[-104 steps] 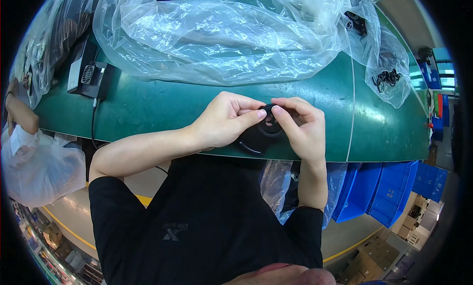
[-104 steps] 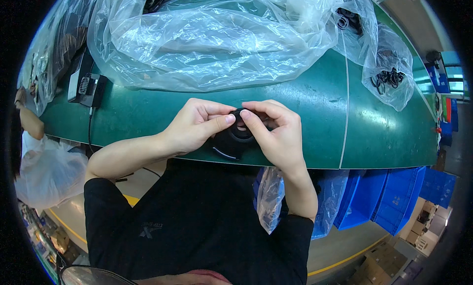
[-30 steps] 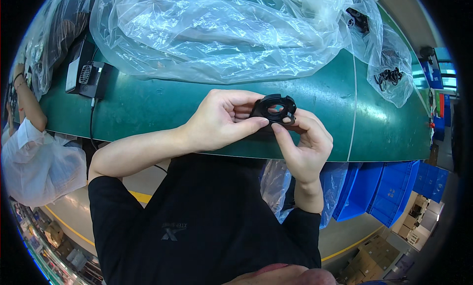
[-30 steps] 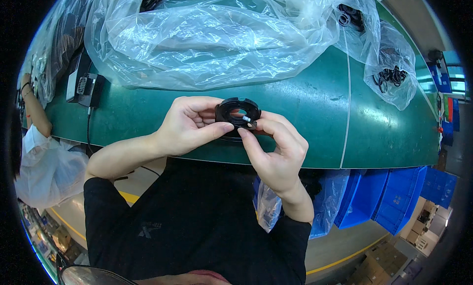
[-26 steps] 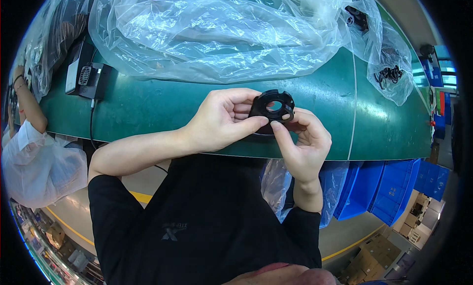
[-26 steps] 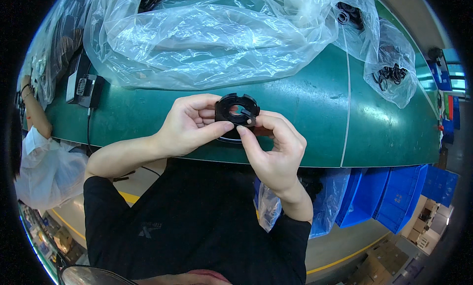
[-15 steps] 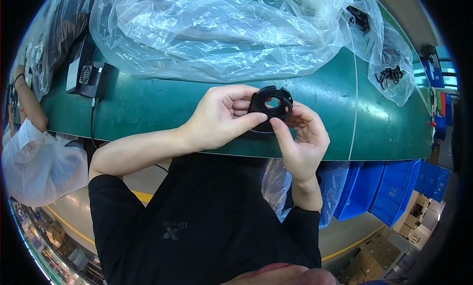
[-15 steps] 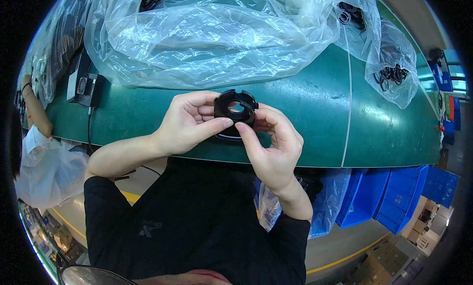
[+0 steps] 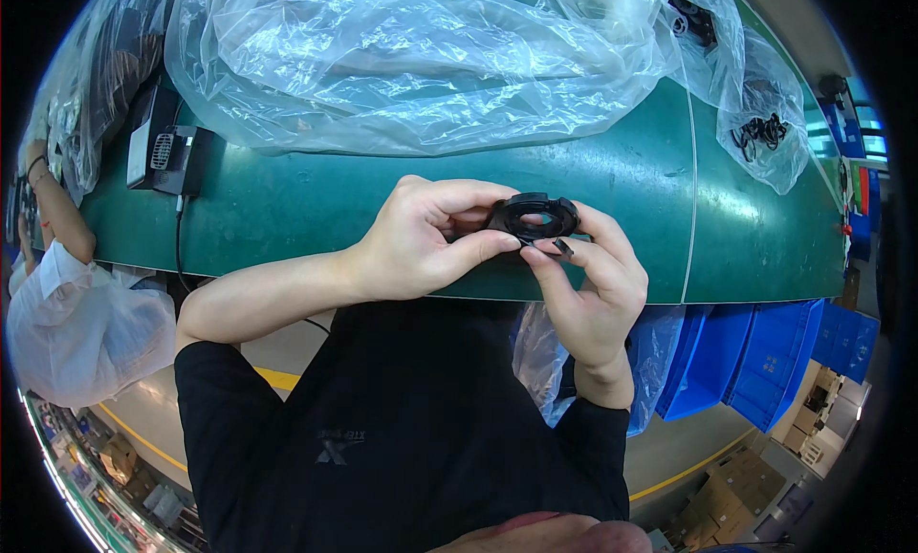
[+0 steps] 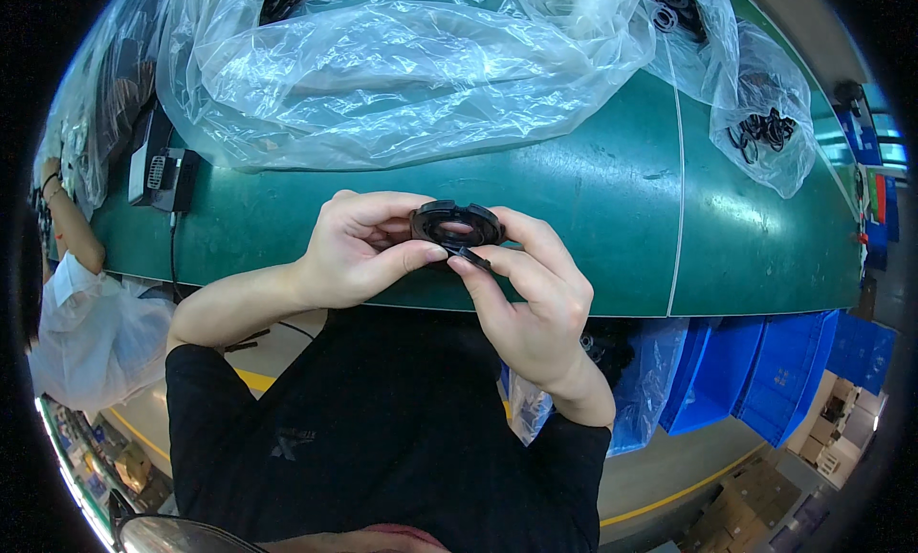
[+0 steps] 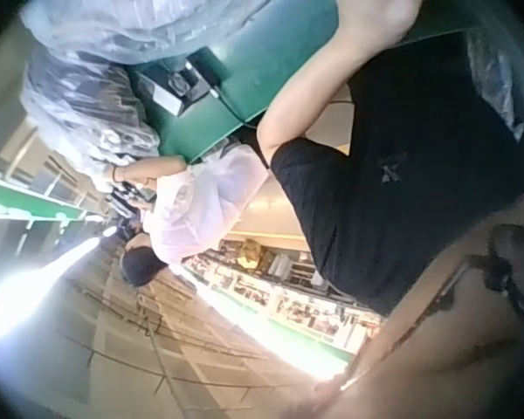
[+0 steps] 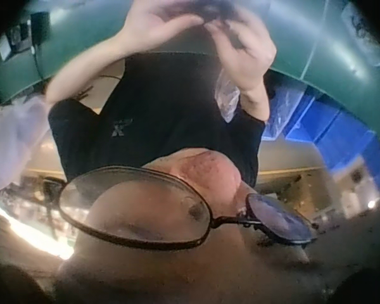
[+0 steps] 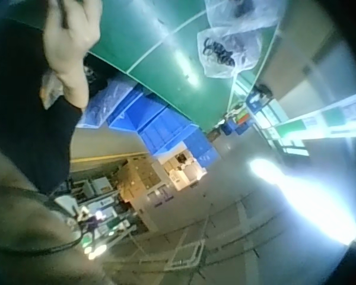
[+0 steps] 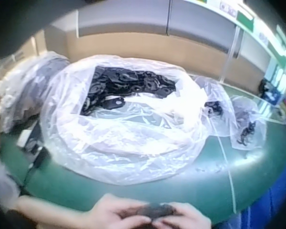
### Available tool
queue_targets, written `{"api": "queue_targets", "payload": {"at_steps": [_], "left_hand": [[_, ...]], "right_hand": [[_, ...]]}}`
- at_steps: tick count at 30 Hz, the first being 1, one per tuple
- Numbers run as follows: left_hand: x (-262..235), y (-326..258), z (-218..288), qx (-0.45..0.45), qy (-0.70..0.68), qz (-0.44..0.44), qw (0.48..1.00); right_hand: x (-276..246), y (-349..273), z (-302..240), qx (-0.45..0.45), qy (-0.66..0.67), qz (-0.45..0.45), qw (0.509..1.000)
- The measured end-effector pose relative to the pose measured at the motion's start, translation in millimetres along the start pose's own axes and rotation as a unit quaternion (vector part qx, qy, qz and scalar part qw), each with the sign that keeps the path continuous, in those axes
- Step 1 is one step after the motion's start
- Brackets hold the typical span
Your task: Manually assembling small plastic rings and gaskets into a base housing on a production line.
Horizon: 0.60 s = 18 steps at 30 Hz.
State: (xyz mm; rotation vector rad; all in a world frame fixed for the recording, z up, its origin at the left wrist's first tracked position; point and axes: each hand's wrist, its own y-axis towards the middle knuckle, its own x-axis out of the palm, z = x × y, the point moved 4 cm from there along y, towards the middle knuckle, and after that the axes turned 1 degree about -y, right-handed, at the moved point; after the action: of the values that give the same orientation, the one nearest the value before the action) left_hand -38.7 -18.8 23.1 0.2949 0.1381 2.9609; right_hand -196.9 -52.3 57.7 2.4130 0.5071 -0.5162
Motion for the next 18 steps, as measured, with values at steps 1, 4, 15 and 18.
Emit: {"api": "queue_targets", "payload": {"at_steps": [1, 4, 15, 18], "left_hand": [[1, 0, 1, 0.007, -0.006, -0.002, 1.0], [2, -1, 3, 0.014, 0.048, -0.006, 0.999], [2, 0, -2, -0.034, -0.019, -0.009, 0.999], [2, 1, -7, -0.064, -0.06, 0.006, 0.996]], "right_hand": [[0, -1, 2, 0.016, 0.025, -0.01, 1.0], [-3, -2, 8, 0.066, 0.086, -0.031, 0.994], [-5, -6, 0, -0.035, -0.048, 0.031, 0.998], [0, -7, 5, -0.029, -0.064, 0.033, 0.997]]}}
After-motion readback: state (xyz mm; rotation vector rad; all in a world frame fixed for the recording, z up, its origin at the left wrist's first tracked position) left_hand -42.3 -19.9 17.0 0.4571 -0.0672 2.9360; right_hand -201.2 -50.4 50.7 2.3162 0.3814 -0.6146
